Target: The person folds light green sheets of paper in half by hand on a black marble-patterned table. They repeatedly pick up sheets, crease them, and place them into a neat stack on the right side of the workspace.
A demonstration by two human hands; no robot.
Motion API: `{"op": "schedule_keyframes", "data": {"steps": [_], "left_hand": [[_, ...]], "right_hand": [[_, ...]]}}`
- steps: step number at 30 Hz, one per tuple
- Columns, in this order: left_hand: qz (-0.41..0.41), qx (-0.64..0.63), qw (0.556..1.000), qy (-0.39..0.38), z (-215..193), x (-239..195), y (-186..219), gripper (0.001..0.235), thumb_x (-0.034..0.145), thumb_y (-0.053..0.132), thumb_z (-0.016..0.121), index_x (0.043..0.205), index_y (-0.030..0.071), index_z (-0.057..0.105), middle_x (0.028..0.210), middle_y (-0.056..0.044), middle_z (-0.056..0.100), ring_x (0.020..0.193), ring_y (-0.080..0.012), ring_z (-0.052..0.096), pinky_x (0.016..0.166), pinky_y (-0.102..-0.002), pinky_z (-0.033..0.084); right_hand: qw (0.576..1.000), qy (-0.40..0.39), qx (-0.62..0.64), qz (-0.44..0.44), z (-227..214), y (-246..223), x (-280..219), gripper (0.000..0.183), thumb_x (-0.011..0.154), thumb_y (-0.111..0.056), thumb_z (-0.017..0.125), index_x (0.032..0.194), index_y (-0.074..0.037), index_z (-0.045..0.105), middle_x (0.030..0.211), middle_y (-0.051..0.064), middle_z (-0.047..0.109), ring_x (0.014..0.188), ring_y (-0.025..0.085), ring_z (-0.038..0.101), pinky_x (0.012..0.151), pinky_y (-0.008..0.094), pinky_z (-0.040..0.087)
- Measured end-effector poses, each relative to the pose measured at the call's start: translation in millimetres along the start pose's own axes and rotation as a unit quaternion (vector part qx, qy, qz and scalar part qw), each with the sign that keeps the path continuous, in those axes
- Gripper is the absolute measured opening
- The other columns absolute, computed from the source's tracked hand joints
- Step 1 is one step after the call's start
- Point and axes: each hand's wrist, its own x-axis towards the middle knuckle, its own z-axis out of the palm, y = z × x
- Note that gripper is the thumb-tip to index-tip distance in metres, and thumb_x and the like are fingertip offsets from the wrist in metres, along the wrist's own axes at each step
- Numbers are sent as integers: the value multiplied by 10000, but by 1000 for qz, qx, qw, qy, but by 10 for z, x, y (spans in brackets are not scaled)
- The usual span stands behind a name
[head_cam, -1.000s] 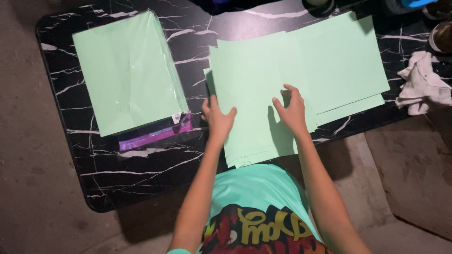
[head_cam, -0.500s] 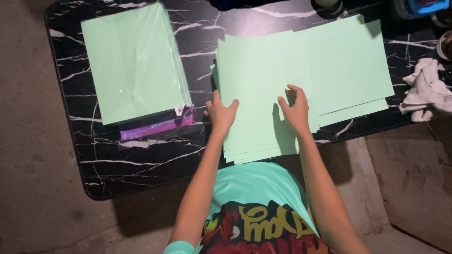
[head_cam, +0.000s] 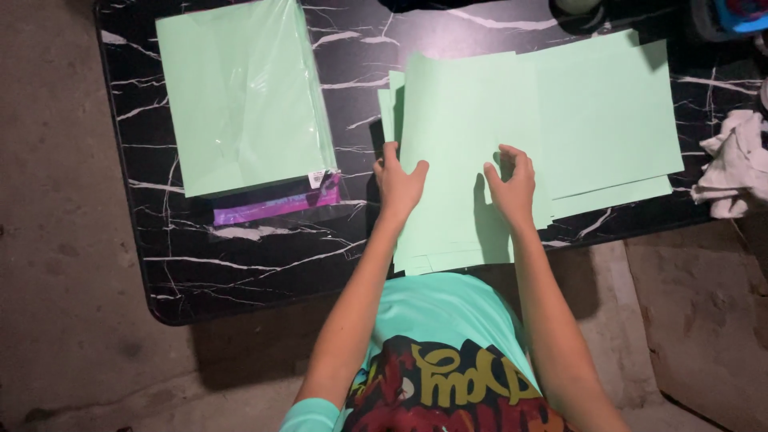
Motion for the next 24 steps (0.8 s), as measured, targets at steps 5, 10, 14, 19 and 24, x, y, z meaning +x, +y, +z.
{"op": "schedule_keyframes", "data": {"steps": [5,10,14,19,24], "left_hand": [[-26,47,998,-20,-90,126,-83,771,828,300,770,1469,121,383,1317,-255,600,1263,-432,530,1053,-539,425],[-29,-27,997,-66,-157,-132,170,773,795,114,675,1487,105,329,1271,-242,653,1053,-362,743,877,-447,619],[71,-48,996,-8,-217,-349,388,807,851,17,638,1545,91,235,1227,-301,647,1039,-435,716,898,-475,580],[121,-36,992,9,-119,-251,68,654,820,46,723,1392,-8,411,1094,-297,711,1010,-424,723,866,-467,589],[233,-16,972,20,-98,-369,-22,439,964,46,622,1397,-13,587,1109,-280,728,1037,-409,717,855,-457,574]], "right_hand": [[1000,-3,-1,15,-17,-44,5,433,943,-164,711,1340,-57,574,1347,152,551,1261,271,588,1092,402,480],[1000,-9,-14,26,-23,-80,1,429,943,-160,707,1338,-60,575,1345,150,548,1266,271,577,1092,404,470],[1000,-4,-2,21,-10,-20,25,429,946,-160,699,1341,-57,570,1347,153,540,1264,264,577,1098,398,469],[1000,3,3,10,-72,-173,-80,429,958,-149,684,1357,-52,560,1351,153,536,1253,261,586,1098,393,481],[997,60,-30,33,-173,-236,-142,495,948,-158,687,1395,-50,504,1429,205,431,1270,312,519,1053,435,501]]}}
